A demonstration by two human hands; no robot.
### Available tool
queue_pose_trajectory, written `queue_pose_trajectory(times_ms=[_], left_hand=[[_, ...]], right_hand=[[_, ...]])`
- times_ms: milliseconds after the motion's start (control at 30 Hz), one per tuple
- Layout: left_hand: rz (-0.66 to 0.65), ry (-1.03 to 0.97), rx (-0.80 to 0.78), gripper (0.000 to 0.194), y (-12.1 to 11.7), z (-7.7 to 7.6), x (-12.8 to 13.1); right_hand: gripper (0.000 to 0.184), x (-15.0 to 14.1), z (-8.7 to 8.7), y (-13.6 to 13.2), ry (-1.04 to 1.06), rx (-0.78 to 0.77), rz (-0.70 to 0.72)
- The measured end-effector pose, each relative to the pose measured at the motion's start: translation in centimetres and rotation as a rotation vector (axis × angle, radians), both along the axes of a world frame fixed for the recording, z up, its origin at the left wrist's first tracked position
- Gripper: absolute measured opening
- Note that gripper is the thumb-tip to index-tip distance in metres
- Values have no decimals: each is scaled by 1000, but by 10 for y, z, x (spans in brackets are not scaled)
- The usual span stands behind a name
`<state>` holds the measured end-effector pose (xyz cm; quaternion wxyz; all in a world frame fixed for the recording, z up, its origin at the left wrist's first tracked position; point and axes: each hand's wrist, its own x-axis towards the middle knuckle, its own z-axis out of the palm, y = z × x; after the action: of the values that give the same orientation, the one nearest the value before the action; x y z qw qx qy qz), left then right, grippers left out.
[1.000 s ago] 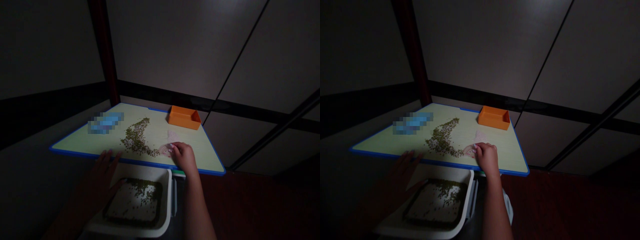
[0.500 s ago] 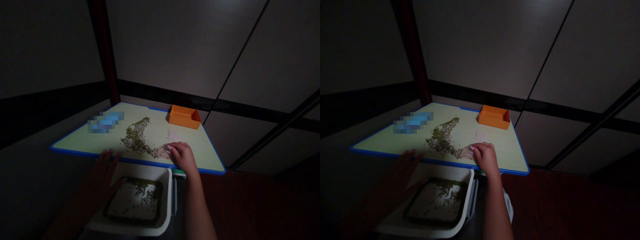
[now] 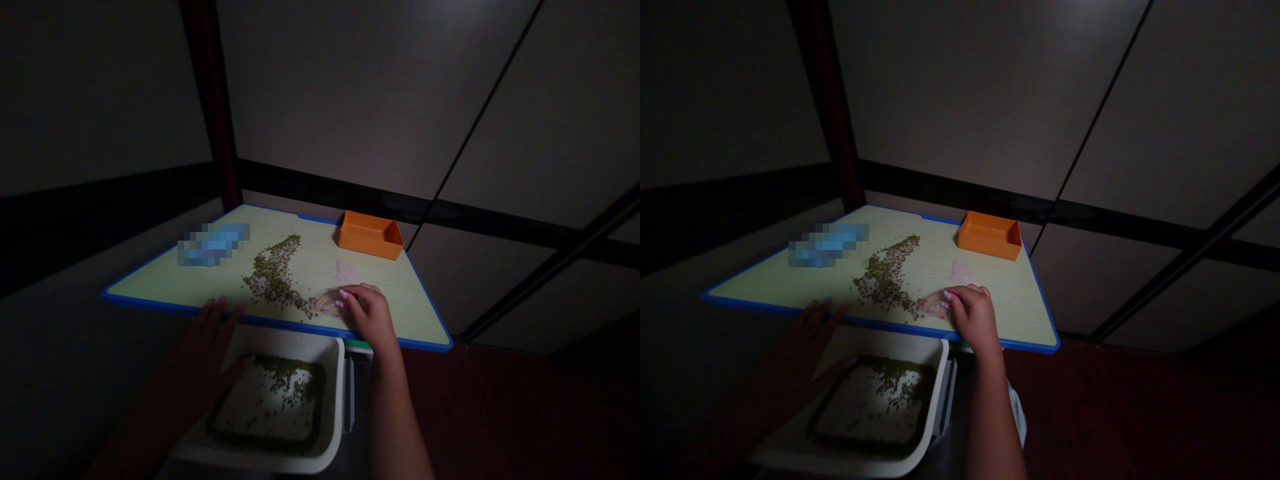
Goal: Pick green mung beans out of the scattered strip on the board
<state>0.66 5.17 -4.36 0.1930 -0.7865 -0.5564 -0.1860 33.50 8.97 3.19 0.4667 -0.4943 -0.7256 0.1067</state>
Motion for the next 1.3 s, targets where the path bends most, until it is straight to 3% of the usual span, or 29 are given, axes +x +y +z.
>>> queue_pose_trajectory(times_ms=[133,333,600,933,1133,1300], left_hand=[[12,-7,1,78,1,1,1],[23,-19,-9,78,-1,2,2],[23,3,-17,78,-2,4,3],[15,0,-1,78,-2,2,3],[11,6,8,78,-1,3,3],[18,-1,4,77,-1,3,3]], right_hand=[[21,1,-1,0,9,-36,-35],[21,2,-3,-1,23,-47,68],[20,1,-5,0,-32,-63,37],[25,2,-4,3,-25,-74,-124],[29,4,-7,5,42,-123,-311],[27,3,-5,3,-12,-152,-279]])
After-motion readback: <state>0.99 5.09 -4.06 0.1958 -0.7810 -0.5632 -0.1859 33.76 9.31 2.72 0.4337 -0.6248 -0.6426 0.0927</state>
